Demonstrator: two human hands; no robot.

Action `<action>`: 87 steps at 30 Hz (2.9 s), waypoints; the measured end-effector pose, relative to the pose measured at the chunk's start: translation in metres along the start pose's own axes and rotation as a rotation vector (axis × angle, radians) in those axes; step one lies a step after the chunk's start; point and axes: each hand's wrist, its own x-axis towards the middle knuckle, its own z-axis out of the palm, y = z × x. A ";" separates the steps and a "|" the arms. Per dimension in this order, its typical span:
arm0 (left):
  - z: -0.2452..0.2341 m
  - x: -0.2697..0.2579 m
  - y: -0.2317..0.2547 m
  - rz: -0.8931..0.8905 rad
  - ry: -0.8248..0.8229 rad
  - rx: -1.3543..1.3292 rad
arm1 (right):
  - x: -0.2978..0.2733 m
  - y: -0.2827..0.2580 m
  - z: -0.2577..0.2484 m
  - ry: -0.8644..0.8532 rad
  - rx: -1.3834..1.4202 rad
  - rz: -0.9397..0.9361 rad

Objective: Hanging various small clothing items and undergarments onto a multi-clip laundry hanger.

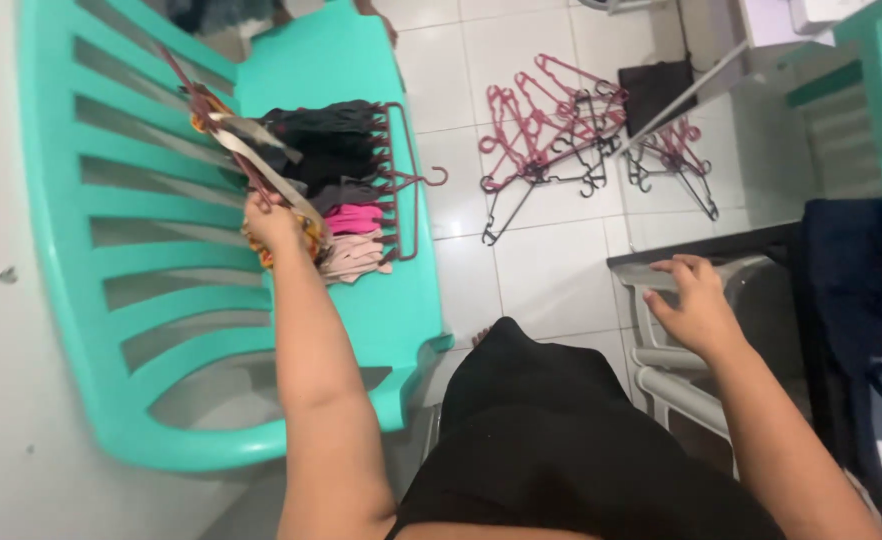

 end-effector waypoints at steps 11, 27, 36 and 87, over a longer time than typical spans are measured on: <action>0.058 -0.110 -0.078 -0.517 -0.366 0.236 | -0.014 0.009 0.019 -0.253 -0.123 0.145; 0.085 -0.205 -0.091 -0.537 -0.921 0.588 | -0.055 0.020 0.037 -0.552 -0.158 0.317; 0.141 -0.334 -0.051 -0.441 -1.387 0.799 | -0.089 0.052 0.027 -0.474 -0.099 0.381; 0.295 -0.841 0.089 -1.396 -2.318 0.940 | -0.292 0.357 -0.003 0.883 1.703 1.078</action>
